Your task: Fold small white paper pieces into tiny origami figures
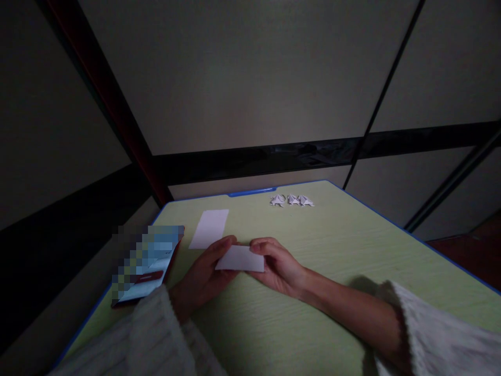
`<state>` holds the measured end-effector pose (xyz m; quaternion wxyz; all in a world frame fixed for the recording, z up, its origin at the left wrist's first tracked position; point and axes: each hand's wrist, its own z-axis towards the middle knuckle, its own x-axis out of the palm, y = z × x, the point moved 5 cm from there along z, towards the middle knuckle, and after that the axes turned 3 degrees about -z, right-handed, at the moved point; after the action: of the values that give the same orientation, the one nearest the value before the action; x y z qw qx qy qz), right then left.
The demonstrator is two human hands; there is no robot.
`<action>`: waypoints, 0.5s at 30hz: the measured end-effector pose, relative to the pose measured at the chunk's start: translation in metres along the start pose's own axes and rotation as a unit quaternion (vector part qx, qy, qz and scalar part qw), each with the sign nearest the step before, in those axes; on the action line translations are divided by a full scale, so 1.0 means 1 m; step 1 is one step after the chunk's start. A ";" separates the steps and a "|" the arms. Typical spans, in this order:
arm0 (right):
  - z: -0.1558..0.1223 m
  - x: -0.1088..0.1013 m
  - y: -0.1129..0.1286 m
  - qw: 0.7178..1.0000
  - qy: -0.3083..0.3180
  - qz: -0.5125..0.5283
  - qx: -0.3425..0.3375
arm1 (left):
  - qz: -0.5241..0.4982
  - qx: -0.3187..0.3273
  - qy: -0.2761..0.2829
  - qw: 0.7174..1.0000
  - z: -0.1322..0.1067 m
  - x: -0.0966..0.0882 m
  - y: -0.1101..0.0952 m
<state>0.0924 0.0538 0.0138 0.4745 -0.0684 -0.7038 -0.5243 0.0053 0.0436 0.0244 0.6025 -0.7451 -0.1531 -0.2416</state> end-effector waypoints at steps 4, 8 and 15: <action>0.000 0.005 -0.002 0.998 0.042 0.049 -0.005 | -0.108 -0.037 0.006 0.993 0.003 -0.003 0.007; -0.002 0.010 -0.004 0.994 0.086 0.069 -0.005 | -0.167 -0.066 0.006 0.984 0.001 -0.004 0.009; 0.002 -0.003 0.020 0.993 0.101 0.024 -0.056 | -0.120 -0.060 0.040 0.990 0.004 0.002 0.010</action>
<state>0.1045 0.0656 0.0252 0.5507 -0.0585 -0.6204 -0.5553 0.0124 0.0450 0.0169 0.5291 -0.7459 -0.2020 -0.3507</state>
